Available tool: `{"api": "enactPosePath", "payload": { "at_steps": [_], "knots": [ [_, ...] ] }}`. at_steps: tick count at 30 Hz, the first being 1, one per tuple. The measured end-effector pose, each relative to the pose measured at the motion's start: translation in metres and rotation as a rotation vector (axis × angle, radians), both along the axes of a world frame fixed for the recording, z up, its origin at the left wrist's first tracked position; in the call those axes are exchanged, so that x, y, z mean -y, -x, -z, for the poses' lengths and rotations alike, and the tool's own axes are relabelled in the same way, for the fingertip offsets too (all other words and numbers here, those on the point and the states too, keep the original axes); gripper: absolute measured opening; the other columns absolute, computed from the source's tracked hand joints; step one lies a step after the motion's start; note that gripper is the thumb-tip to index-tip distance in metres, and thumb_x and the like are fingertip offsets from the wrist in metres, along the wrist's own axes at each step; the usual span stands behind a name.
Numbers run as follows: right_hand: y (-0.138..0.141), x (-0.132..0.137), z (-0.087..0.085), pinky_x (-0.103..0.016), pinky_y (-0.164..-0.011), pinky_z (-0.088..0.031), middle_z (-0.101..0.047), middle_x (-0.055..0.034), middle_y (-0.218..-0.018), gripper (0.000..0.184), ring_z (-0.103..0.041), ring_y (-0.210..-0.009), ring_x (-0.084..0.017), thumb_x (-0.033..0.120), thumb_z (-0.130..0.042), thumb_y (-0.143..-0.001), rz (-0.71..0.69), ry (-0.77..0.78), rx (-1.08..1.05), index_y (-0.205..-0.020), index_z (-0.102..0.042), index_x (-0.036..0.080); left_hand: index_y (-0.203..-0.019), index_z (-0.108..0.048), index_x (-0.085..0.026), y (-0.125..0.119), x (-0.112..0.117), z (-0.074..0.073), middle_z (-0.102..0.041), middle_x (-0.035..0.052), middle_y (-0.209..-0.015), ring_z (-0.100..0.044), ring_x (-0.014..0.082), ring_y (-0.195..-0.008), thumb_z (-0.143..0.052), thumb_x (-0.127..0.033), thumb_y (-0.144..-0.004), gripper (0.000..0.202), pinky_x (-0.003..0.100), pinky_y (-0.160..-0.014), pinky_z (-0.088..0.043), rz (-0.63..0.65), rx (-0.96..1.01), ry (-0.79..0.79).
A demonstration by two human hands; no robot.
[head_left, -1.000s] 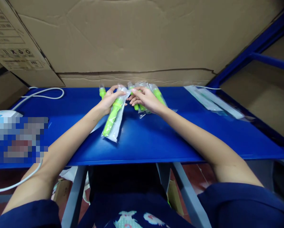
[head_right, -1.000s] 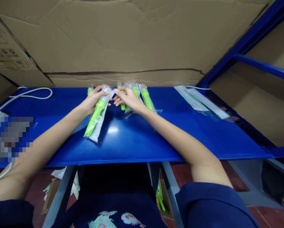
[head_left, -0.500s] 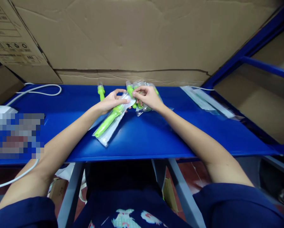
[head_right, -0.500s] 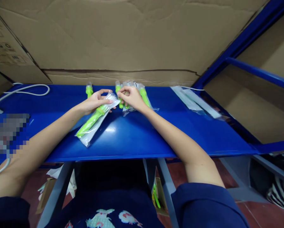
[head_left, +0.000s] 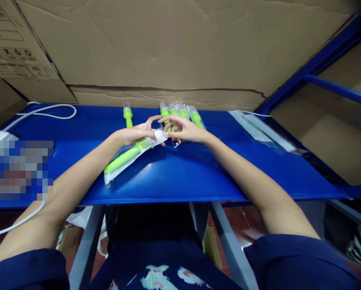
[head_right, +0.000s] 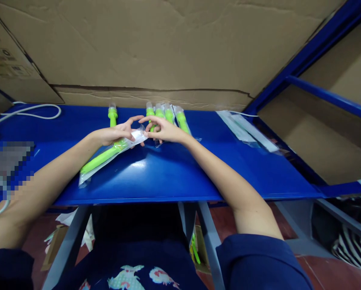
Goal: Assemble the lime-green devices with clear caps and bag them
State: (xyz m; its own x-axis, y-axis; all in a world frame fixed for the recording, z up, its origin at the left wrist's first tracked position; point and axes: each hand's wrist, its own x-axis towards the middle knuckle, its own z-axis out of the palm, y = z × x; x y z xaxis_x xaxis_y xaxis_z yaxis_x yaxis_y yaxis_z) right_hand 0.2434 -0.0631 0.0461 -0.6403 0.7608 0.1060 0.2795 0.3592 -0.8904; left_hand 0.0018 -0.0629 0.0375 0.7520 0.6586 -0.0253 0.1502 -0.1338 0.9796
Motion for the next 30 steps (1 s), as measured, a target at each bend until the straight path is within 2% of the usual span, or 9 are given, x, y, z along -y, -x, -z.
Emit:
{"api": "enactPosePath", "payload": {
  "at_steps": [3, 7, 9, 12, 15, 19, 22, 26, 30],
  "knots": [
    [0.001, 0.000, 0.002, -0.019, -0.043, -0.044, -0.066, -0.0002, -0.091, 0.045, -0.058, -0.056, -0.007, 0.046, -0.075, -0.087, 0.015, -0.106, 0.014, -0.123, -0.068, 0.020, -0.164, -0.010, -0.020, -0.001, 0.004, -0.004, -0.082, 0.0103, -0.098, -0.079, 0.0242, -0.100, -0.062, -0.019, -0.075, 0.103, 0.035, -0.082, -0.058, 0.030, 0.014, 0.015],
    [0.004, -0.001, 0.002, -0.018, -0.046, -0.038, -0.065, 0.0001, -0.079, 0.034, -0.052, -0.056, -0.006, 0.047, -0.075, -0.088, 0.051, -0.228, -0.052, -0.099, -0.068, 0.015, -0.165, -0.002, -0.019, -0.005, 0.012, -0.013, -0.080, 0.0109, -0.113, -0.078, 0.0223, -0.103, -0.071, -0.022, -0.072, 0.115, 0.033, -0.092, -0.053, 0.032, 0.028, 0.144],
    [0.002, -0.004, 0.003, -0.018, -0.046, -0.039, -0.062, 0.0011, -0.074, 0.039, -0.054, -0.057, -0.007, 0.052, -0.077, -0.087, 0.045, -0.188, -0.105, -0.094, -0.063, 0.017, -0.165, -0.001, -0.020, -0.006, 0.015, -0.015, -0.079, 0.0101, -0.119, -0.077, 0.0208, -0.104, -0.075, -0.022, -0.070, 0.121, 0.031, -0.094, -0.050, 0.039, 0.031, 0.187],
    [-0.004, -0.011, 0.004, -0.019, -0.044, -0.039, -0.058, 0.0025, -0.070, 0.048, -0.054, -0.055, -0.008, 0.062, -0.079, -0.083, 0.048, -0.100, -0.135, -0.091, -0.057, 0.020, -0.166, -0.002, -0.021, -0.007, 0.016, -0.016, -0.080, 0.0088, -0.112, -0.076, 0.0206, -0.104, -0.076, -0.024, -0.070, 0.122, 0.027, -0.086, -0.049, 0.074, -0.008, 0.218],
    [-0.010, -0.016, 0.004, -0.019, -0.045, -0.041, -0.061, 0.0020, -0.070, 0.051, -0.052, -0.054, -0.008, 0.065, -0.079, -0.083, 0.051, -0.066, -0.106, -0.098, -0.061, 0.020, -0.166, 0.000, -0.021, -0.007, 0.018, -0.018, -0.081, 0.0093, -0.109, -0.076, 0.0216, -0.102, -0.076, -0.025, -0.069, 0.123, 0.026, -0.078, -0.048, 0.095, -0.029, 0.237],
    [-0.011, -0.013, 0.003, -0.017, -0.044, -0.034, -0.058, 0.0036, -0.067, 0.046, -0.046, -0.052, -0.006, 0.057, -0.076, -0.089, -0.003, -0.085, -0.018, -0.111, -0.069, 0.017, -0.166, -0.002, -0.019, -0.008, 0.021, -0.020, -0.081, 0.0104, -0.107, -0.077, 0.0220, -0.098, -0.075, -0.026, -0.068, 0.122, 0.026, -0.075, -0.049, 0.060, -0.053, 0.242],
    [-0.009, -0.011, 0.004, -0.016, -0.045, -0.028, -0.052, 0.0059, -0.060, 0.040, -0.040, -0.051, -0.004, 0.051, -0.079, -0.089, -0.073, -0.058, -0.018, -0.101, -0.070, 0.014, -0.166, -0.002, -0.021, -0.010, 0.022, -0.020, -0.081, 0.0099, -0.107, -0.078, 0.0228, -0.099, -0.076, -0.024, -0.069, 0.122, 0.026, -0.079, -0.051, 0.072, -0.037, 0.268],
    [-0.011, -0.013, 0.004, -0.016, -0.047, -0.036, -0.068, -0.0018, -0.090, 0.043, -0.047, -0.055, -0.002, 0.049, -0.086, -0.083, -0.134, 0.126, -0.213, -0.092, -0.061, 0.015, -0.166, 0.000, -0.020, -0.010, 0.020, -0.018, -0.081, 0.0117, -0.109, -0.079, 0.0247, -0.103, -0.076, -0.022, -0.069, 0.124, 0.028, -0.085, -0.054, 0.088, 0.024, 0.277],
    [-0.014, -0.013, 0.001, -0.016, -0.053, -0.043, -0.069, -0.0086, -0.120, 0.045, -0.054, -0.065, -0.003, 0.042, -0.089, -0.080, -0.186, 0.352, -0.360, -0.090, -0.053, 0.017, -0.166, -0.008, -0.018, -0.009, 0.018, -0.019, -0.082, 0.0112, -0.104, -0.079, 0.0264, -0.101, -0.077, -0.019, -0.070, 0.119, 0.031, -0.088, -0.056, 0.087, 0.108, 0.274]
  ]
}}
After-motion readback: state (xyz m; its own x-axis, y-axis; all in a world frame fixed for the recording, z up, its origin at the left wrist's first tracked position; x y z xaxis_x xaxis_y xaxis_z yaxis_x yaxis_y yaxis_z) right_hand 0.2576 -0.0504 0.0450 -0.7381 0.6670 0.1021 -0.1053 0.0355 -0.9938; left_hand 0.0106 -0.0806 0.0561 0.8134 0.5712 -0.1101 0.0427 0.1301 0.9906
